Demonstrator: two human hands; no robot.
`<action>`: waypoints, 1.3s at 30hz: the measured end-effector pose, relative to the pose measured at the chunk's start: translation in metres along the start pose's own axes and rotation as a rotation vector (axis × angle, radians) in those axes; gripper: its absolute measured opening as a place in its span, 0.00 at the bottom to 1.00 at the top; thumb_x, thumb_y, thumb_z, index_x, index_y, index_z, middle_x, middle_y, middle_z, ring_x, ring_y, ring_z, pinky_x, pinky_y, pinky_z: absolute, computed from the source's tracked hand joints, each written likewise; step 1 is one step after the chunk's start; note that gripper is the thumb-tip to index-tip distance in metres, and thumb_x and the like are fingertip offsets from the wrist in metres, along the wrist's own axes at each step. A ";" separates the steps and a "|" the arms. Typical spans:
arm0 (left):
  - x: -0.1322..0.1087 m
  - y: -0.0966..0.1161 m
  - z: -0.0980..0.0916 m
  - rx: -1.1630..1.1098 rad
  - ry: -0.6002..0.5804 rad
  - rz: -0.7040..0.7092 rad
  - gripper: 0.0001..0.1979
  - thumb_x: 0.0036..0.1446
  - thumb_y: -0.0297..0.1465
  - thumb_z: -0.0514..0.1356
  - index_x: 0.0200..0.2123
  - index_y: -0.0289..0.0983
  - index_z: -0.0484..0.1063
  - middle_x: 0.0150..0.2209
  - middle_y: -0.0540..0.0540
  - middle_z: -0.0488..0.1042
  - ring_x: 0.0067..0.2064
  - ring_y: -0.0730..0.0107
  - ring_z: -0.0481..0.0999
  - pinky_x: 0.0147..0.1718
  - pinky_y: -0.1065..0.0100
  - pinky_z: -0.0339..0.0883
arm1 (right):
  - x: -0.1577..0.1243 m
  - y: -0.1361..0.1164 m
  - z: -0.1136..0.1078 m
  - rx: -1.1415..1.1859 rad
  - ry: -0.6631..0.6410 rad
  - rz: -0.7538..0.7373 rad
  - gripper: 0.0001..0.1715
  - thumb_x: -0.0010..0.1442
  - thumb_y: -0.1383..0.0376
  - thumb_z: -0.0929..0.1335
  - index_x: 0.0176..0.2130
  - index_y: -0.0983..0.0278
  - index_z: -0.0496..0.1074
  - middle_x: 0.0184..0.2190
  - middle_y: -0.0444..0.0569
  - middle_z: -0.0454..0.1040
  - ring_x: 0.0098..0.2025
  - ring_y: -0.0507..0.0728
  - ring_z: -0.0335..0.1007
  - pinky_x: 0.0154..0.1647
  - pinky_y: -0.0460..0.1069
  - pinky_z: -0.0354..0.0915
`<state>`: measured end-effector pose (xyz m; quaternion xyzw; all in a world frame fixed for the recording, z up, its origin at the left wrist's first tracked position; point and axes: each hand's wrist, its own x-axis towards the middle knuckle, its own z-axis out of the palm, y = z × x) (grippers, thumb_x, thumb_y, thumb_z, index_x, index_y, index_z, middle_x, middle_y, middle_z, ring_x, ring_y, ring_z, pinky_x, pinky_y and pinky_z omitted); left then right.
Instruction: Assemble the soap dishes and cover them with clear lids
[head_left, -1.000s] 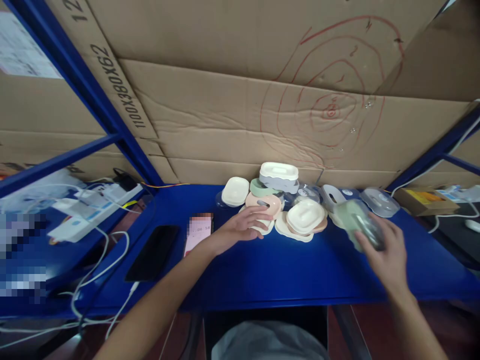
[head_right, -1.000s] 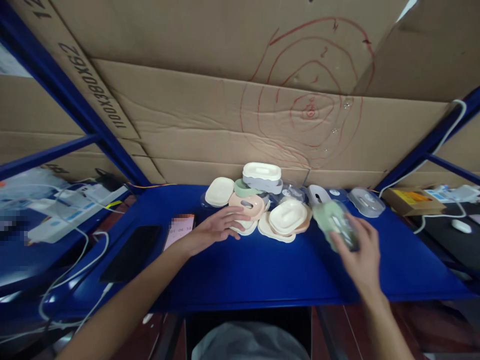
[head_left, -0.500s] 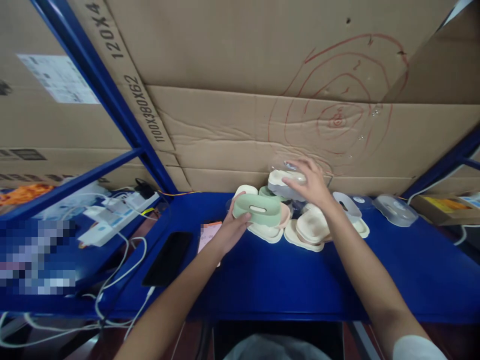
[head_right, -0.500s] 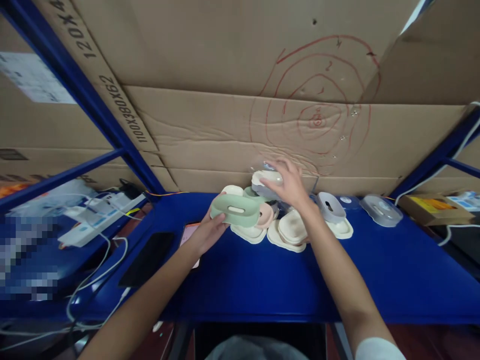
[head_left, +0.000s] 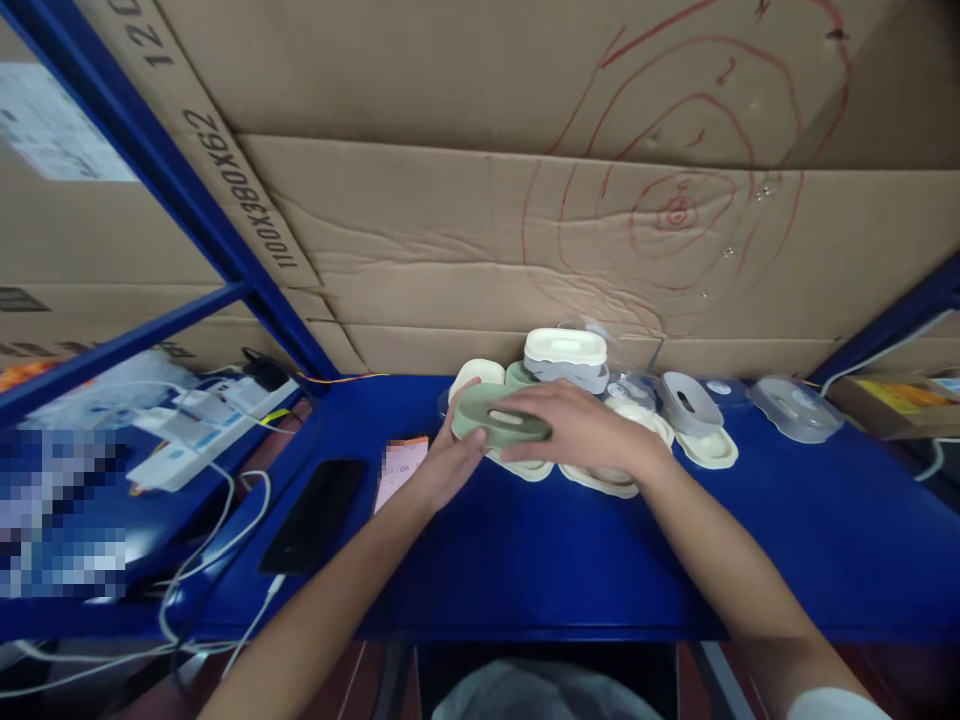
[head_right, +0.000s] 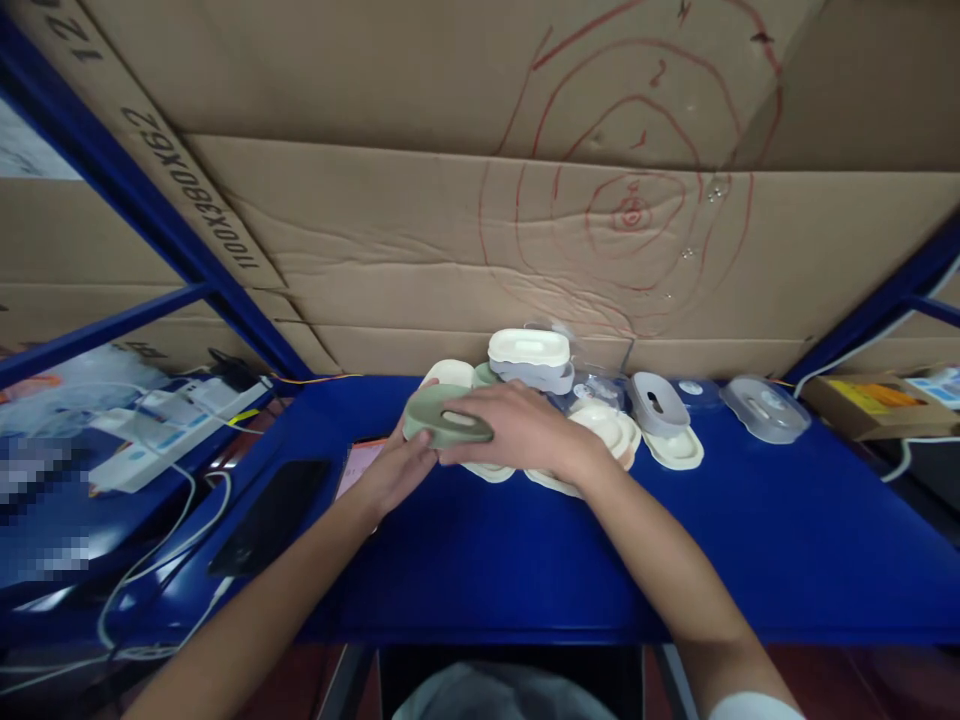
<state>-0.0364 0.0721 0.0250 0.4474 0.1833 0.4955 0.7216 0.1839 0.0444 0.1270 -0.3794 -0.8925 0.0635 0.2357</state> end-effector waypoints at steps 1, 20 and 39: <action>0.001 0.000 -0.001 0.006 0.007 0.017 0.46 0.54 0.40 0.77 0.72 0.54 0.61 0.63 0.44 0.76 0.65 0.52 0.74 0.64 0.53 0.68 | 0.001 -0.007 0.004 0.002 -0.025 0.005 0.23 0.70 0.47 0.70 0.58 0.54 0.78 0.56 0.50 0.81 0.58 0.64 0.77 0.60 0.60 0.68; 0.005 0.001 -0.008 0.113 0.076 0.029 0.45 0.54 0.36 0.77 0.71 0.50 0.63 0.67 0.43 0.71 0.68 0.51 0.71 0.69 0.49 0.61 | -0.010 0.094 -0.023 -0.449 0.385 0.279 0.18 0.74 0.59 0.63 0.55 0.58 0.79 0.61 0.53 0.77 0.64 0.67 0.67 0.66 0.66 0.50; 0.009 0.007 -0.015 0.201 0.059 0.132 0.44 0.52 0.43 0.78 0.69 0.48 0.65 0.65 0.41 0.73 0.66 0.52 0.73 0.64 0.55 0.69 | 0.005 0.002 0.025 -0.055 0.134 -0.038 0.15 0.72 0.54 0.70 0.53 0.57 0.81 0.60 0.52 0.79 0.61 0.61 0.75 0.63 0.60 0.65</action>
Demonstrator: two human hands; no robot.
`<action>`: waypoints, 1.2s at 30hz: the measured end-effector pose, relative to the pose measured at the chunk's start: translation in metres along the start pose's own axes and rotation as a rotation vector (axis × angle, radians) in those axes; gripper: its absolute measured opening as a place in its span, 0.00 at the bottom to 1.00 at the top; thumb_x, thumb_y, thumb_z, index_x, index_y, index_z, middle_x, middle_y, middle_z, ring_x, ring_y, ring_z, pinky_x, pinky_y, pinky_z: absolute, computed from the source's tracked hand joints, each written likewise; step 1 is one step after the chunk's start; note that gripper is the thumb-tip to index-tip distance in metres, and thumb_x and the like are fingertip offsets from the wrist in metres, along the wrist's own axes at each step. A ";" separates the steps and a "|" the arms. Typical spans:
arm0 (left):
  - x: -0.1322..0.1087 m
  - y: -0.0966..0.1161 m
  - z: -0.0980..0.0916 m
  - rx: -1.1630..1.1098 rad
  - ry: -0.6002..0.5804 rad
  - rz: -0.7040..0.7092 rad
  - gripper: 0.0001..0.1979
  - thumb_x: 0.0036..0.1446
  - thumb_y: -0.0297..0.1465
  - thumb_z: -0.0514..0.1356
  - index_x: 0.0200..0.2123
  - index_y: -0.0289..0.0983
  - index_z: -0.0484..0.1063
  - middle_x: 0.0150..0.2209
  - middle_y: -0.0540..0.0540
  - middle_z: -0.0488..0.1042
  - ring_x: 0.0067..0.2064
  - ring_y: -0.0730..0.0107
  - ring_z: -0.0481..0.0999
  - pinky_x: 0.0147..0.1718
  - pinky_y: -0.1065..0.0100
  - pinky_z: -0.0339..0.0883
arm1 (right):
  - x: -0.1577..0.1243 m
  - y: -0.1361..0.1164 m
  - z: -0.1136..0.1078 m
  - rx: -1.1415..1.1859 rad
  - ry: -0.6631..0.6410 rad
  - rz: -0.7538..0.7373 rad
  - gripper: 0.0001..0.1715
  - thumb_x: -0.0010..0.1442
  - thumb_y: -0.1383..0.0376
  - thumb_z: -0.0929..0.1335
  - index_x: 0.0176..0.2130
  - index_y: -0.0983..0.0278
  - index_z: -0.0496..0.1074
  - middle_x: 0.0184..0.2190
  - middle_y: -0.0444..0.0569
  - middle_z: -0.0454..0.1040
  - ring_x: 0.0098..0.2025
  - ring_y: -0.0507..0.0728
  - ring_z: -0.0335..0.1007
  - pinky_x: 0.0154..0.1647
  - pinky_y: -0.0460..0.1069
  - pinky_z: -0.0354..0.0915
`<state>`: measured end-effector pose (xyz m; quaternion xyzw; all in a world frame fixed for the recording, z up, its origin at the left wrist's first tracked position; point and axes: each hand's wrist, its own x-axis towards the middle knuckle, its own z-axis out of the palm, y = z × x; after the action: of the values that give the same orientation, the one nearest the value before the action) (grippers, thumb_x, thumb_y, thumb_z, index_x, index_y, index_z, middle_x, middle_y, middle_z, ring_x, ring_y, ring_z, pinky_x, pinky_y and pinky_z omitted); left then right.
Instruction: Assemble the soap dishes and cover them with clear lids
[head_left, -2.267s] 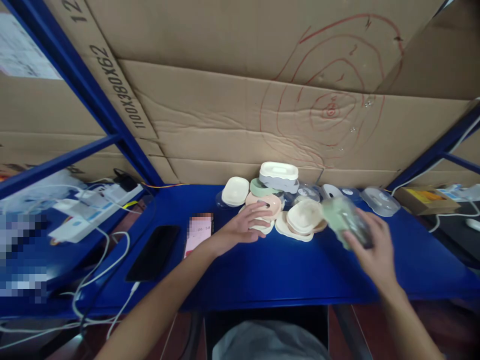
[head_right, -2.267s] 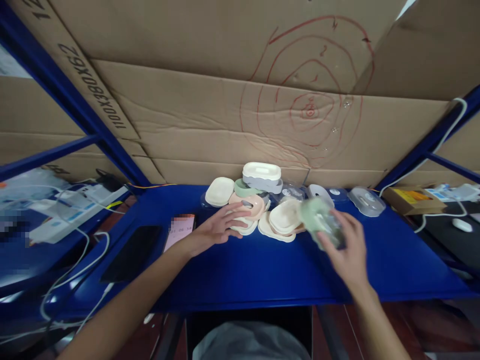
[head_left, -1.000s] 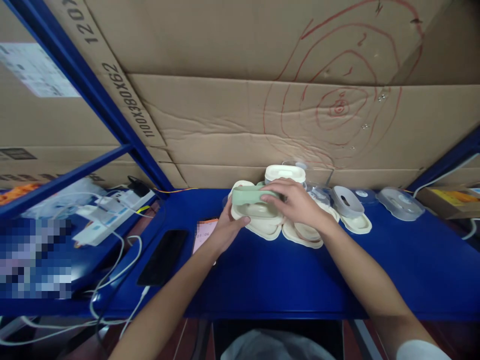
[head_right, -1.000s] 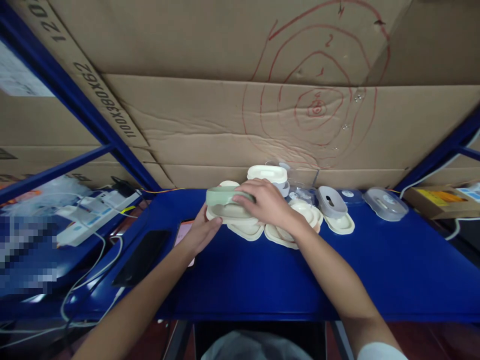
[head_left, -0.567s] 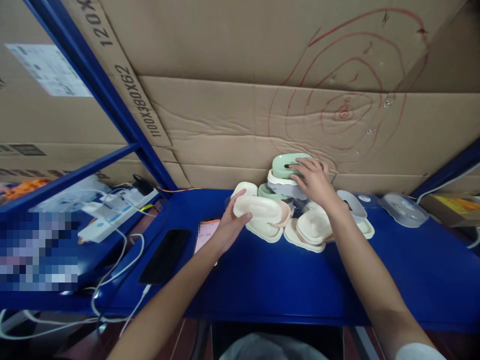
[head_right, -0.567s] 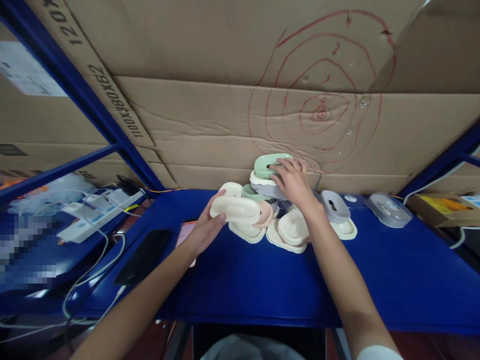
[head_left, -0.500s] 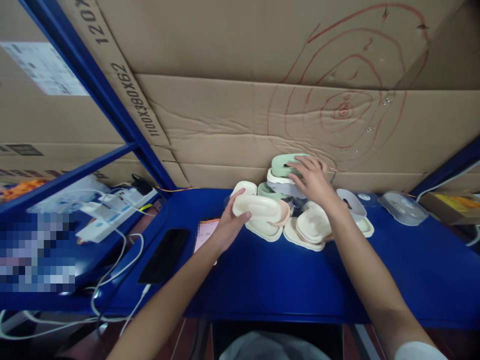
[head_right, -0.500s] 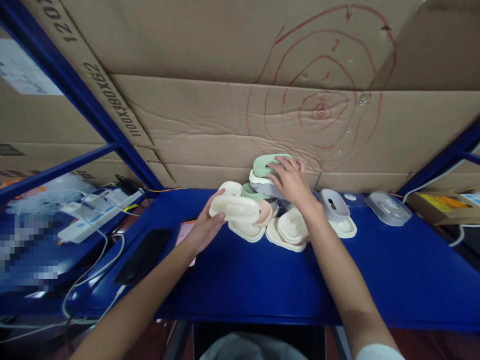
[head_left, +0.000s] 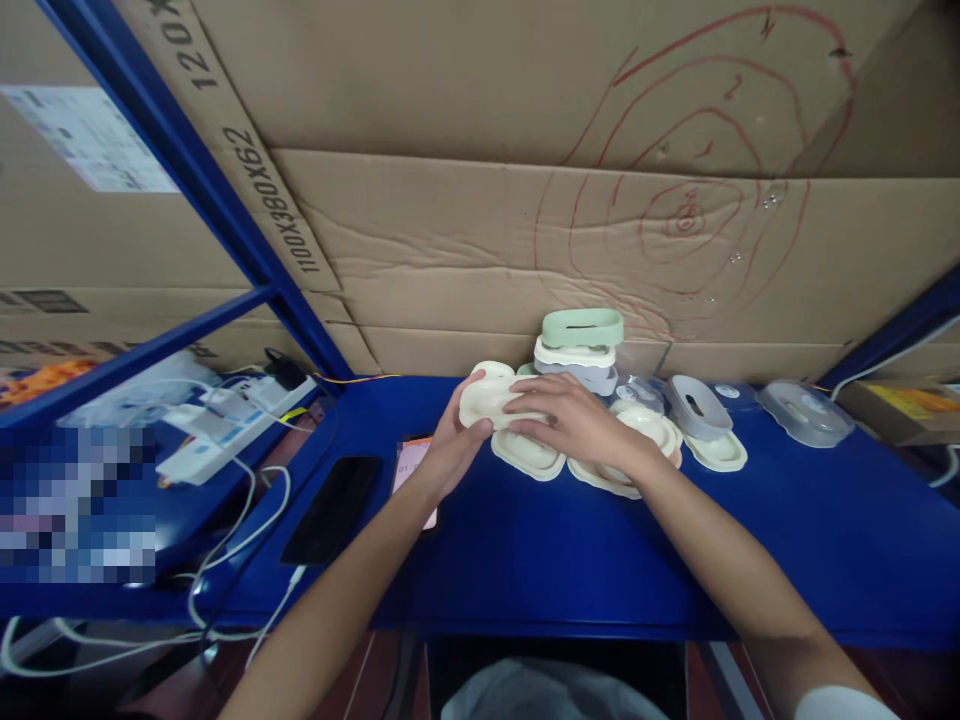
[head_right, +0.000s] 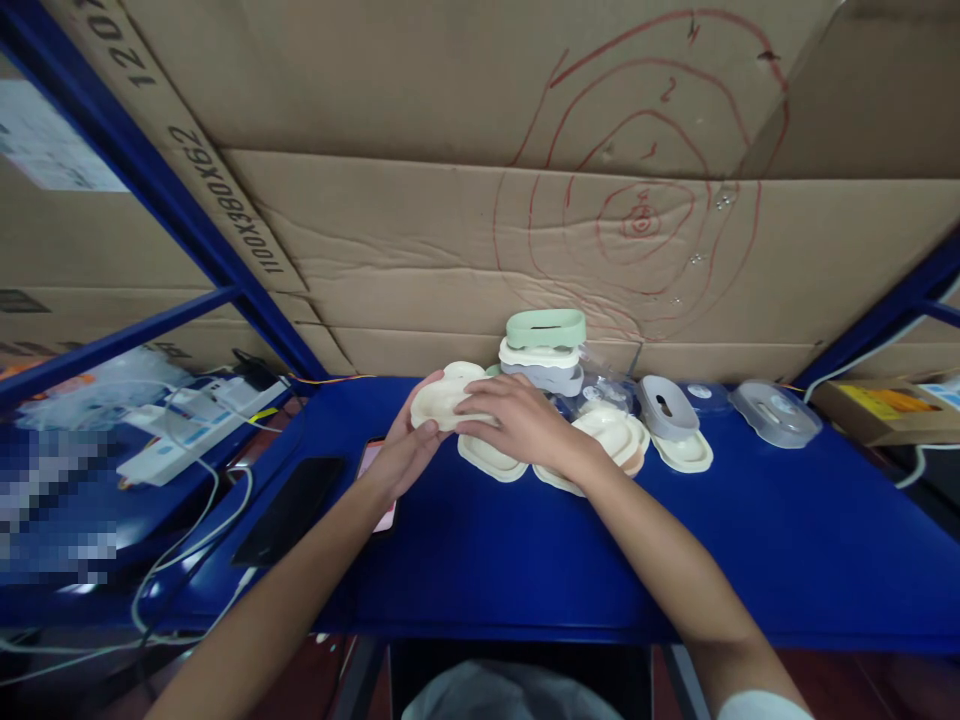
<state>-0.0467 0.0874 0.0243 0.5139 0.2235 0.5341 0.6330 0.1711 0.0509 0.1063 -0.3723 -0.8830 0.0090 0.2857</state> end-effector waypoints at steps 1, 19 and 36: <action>0.003 -0.001 -0.003 0.056 0.018 0.015 0.44 0.51 0.43 0.78 0.68 0.47 0.66 0.65 0.41 0.73 0.66 0.51 0.73 0.64 0.55 0.69 | 0.000 0.002 0.000 -0.021 0.010 -0.009 0.15 0.73 0.55 0.70 0.53 0.57 0.81 0.60 0.52 0.78 0.62 0.61 0.74 0.65 0.61 0.64; 0.020 -0.020 -0.043 1.168 0.180 0.001 0.49 0.58 0.53 0.68 0.75 0.42 0.53 0.77 0.30 0.53 0.78 0.37 0.50 0.71 0.34 0.39 | -0.197 0.174 -0.135 -0.592 0.732 0.942 0.19 0.59 0.58 0.72 0.48 0.63 0.80 0.62 0.72 0.73 0.65 0.74 0.66 0.62 0.71 0.55; 0.010 0.006 -0.015 1.194 0.230 0.287 0.27 0.64 0.41 0.65 0.64 0.43 0.69 0.67 0.34 0.67 0.71 0.41 0.63 0.70 0.39 0.51 | -0.307 0.223 -0.119 -0.378 0.961 1.281 0.21 0.35 0.65 0.84 0.27 0.59 0.74 0.35 0.52 0.66 0.50 0.72 0.65 0.55 0.73 0.55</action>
<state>-0.0589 0.1019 0.0263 0.7431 0.4790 0.4487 0.1304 0.5496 -0.0146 0.0014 -0.8091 -0.2673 -0.1389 0.5045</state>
